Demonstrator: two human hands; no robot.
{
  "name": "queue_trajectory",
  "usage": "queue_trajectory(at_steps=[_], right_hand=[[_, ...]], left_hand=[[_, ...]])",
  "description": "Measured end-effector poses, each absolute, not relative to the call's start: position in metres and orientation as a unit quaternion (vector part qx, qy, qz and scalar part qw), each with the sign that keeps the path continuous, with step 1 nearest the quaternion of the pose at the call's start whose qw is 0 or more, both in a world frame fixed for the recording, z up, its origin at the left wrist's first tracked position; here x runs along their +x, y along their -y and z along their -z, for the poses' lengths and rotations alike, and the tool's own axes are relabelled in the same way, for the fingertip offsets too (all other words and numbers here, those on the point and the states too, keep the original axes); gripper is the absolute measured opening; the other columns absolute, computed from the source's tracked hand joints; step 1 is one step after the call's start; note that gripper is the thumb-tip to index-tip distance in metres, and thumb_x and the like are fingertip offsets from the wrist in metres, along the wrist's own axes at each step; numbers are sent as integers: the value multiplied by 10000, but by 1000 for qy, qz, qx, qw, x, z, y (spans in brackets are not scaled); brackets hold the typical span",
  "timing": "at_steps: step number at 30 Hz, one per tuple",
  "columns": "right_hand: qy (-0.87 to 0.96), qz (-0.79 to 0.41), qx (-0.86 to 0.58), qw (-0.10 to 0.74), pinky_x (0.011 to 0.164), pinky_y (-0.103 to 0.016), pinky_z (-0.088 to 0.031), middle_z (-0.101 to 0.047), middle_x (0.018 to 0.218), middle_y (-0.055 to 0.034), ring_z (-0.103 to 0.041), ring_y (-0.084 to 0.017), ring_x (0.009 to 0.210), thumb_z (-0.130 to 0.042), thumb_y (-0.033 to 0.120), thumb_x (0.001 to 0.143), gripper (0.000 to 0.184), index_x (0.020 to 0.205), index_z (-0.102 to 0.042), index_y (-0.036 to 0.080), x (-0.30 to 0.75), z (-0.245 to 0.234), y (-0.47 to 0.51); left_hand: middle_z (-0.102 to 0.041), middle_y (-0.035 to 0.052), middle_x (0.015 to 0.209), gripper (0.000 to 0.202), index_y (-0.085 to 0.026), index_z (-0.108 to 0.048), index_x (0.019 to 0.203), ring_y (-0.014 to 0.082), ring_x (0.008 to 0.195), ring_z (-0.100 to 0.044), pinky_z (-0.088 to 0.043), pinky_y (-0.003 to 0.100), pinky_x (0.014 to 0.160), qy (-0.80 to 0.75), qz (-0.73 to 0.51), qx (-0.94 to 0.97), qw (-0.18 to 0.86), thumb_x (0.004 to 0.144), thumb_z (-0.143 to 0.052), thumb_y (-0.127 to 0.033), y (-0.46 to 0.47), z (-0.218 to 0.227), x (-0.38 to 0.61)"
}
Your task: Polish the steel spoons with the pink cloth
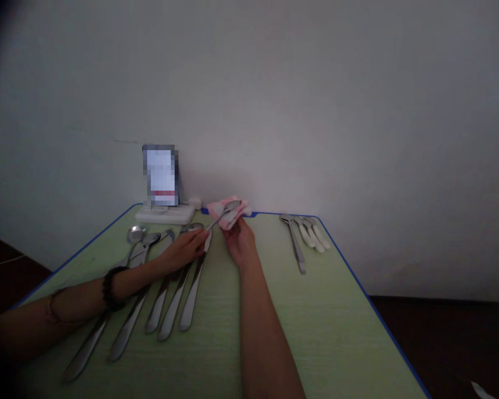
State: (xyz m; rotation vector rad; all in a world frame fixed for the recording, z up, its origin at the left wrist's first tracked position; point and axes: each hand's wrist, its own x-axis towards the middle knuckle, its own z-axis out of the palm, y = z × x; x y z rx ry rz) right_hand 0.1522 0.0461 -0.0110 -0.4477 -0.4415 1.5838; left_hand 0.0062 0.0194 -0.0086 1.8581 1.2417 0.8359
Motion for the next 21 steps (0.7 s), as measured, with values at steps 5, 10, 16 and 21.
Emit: queue_trajectory(at_steps=[5,10,16,21], right_hand=[[228,-709,-200,637,692,-188,-520,-706,817,-4,-639,-87,750,-554,224,820,107,814,-645,168,149,13,-44],[222,-711,-198,638,587,-167,-501,-679,686,21,-610,-73,612,-573,170,796,89,730,-632,165,149,11,-41],[222,-704,-145,658,654,-202,-527,-670,699,36,-610,-83,646,-550,160,797,94,759,-631,188,151,8,-38],[247,-690,-149,664,627,-197,-518,-673,737,25,-603,-87,652,-595,153,728,48,743,-633,179,150,8,-40]], left_hand=[[-383,-32,463,465,-203,-373,530,120,448,-370,-296,250,488,-479,-304,732,377,904,-233,-442,-19,10,5],[-459,-11,511,456,-200,-398,566,130,488,-422,-295,244,496,-463,-281,763,353,909,-252,-464,-21,17,3],[-486,7,527,431,-195,-429,603,143,492,-443,-311,245,518,-468,-236,804,281,916,-244,-425,-17,10,3],[-563,48,593,431,-169,-502,652,167,539,-510,-349,262,564,-478,-183,833,209,929,-239,-368,-14,8,4]])
